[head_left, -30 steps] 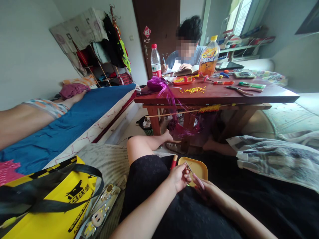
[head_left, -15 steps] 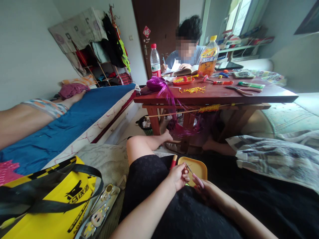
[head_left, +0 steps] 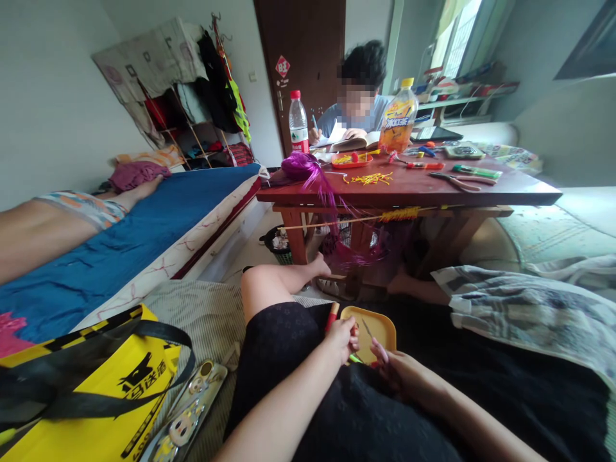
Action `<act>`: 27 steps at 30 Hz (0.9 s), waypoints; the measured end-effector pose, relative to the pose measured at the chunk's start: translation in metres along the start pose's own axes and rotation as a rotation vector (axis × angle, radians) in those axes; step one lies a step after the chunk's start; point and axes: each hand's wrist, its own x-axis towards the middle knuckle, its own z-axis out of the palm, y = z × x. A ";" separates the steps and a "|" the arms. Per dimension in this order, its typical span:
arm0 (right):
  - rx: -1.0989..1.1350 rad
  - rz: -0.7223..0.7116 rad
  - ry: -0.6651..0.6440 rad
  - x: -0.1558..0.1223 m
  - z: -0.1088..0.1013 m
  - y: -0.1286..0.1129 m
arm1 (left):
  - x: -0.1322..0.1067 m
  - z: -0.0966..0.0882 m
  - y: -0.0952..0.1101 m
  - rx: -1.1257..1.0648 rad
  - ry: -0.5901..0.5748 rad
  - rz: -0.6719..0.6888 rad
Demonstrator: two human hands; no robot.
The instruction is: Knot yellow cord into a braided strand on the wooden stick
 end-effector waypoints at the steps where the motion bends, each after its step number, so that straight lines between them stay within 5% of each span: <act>1: -0.086 -0.014 0.039 0.001 -0.009 -0.002 | -0.005 0.000 0.006 -0.003 -0.014 0.017; 6: -0.631 -0.168 0.303 0.014 -0.042 -0.013 | -0.050 -0.001 0.045 -0.064 -0.171 0.176; 13: -1.094 -0.329 0.413 0.031 -0.025 -0.020 | -0.105 0.009 0.053 -0.162 -0.358 0.213; 21: -1.219 -0.423 0.154 0.018 0.008 -0.009 | -0.115 0.009 0.041 -0.257 -0.401 0.158; 27: -1.109 -0.433 0.207 0.014 0.011 -0.007 | -0.122 0.011 0.038 -0.266 -0.391 0.163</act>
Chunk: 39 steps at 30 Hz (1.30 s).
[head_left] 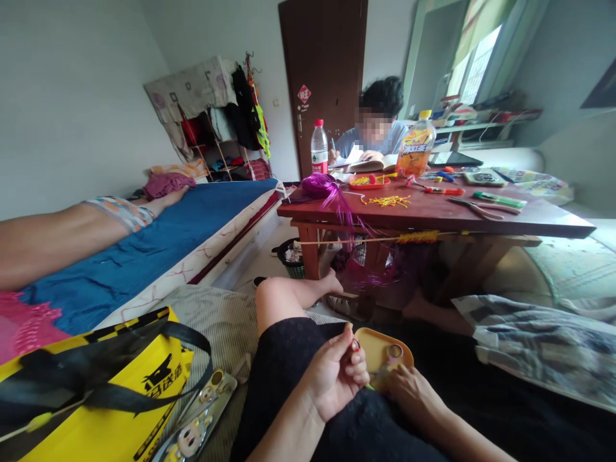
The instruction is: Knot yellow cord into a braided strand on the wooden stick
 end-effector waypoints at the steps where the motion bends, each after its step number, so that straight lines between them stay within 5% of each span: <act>1: 0.031 0.029 0.026 -0.004 -0.006 0.004 | -0.001 0.001 -0.001 0.003 0.005 0.006; 7: 0.397 0.103 0.194 -0.035 -0.058 0.016 | -0.007 0.009 -0.006 0.043 -0.022 0.022; 11: 1.055 -0.061 0.251 -0.048 -0.080 -0.019 | -0.010 0.015 -0.011 0.103 -0.013 0.025; 15: 1.592 -0.042 0.246 -0.050 -0.088 -0.049 | -0.014 0.019 -0.013 0.134 -0.009 0.006; 22: 1.728 0.021 0.254 -0.050 -0.089 -0.056 | -0.015 0.020 -0.017 0.165 0.016 0.006; 28: 1.766 -0.069 0.298 -0.051 -0.081 -0.060 | -0.019 0.023 -0.021 0.213 0.080 0.046; 33: 1.837 0.238 0.342 -0.053 -0.068 -0.057 | -0.020 0.024 -0.020 0.124 0.071 0.024; 39: 1.927 0.419 0.130 -0.048 -0.050 -0.054 | -0.019 0.021 -0.021 0.057 0.027 -0.019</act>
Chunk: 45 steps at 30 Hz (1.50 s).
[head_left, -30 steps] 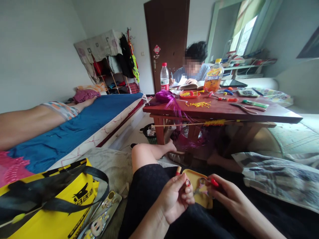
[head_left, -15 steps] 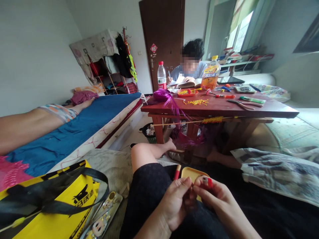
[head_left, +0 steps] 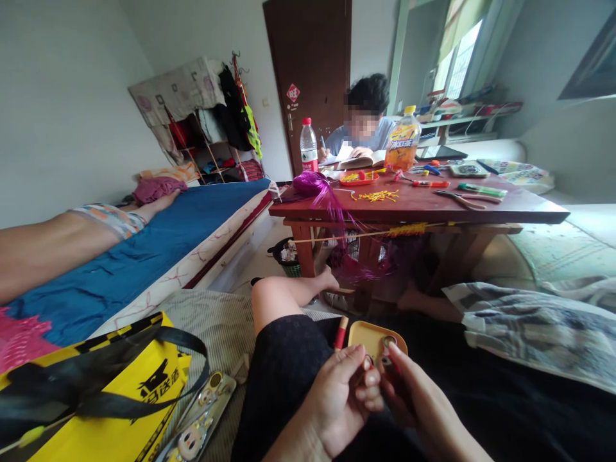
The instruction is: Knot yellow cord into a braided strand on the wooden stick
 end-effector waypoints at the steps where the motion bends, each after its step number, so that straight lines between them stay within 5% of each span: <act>1: -0.029 -0.014 0.021 0.002 -0.001 0.002 | 0.000 0.000 0.000 -0.004 -0.003 -0.007; 11: -0.313 -0.219 0.059 0.010 -0.011 0.007 | 0.000 0.000 0.003 0.066 -0.008 -0.039; 21: -0.220 -0.299 0.099 0.000 0.003 0.003 | 0.000 -0.001 0.003 0.133 -0.038 -0.020; 45: -0.263 -0.288 0.085 -0.006 0.008 -0.008 | 0.000 -0.003 0.001 0.173 -0.013 -0.003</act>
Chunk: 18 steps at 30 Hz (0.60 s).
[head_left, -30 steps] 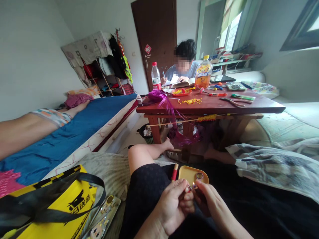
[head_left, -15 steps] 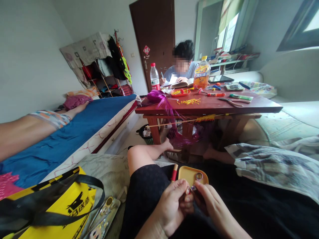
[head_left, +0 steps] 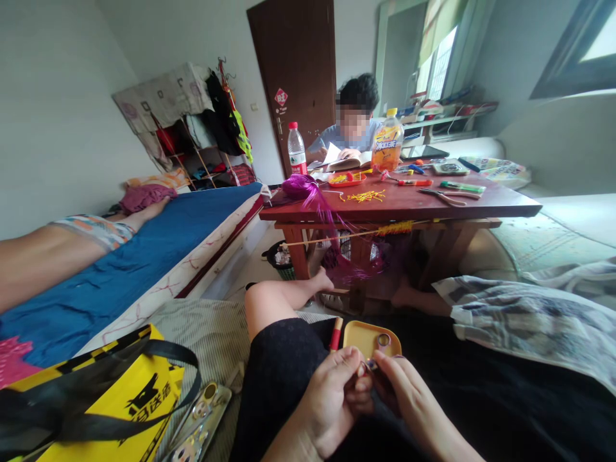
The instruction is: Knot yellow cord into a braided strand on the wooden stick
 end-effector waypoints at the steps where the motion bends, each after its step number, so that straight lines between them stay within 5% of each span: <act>1: 0.002 -0.001 -0.001 0.000 0.000 0.000 | 0.000 0.000 0.000 0.001 0.001 -0.001; 18: 0.031 -0.018 -0.006 0.001 -0.002 0.007 | -0.001 0.000 0.001 -0.001 -0.010 -0.007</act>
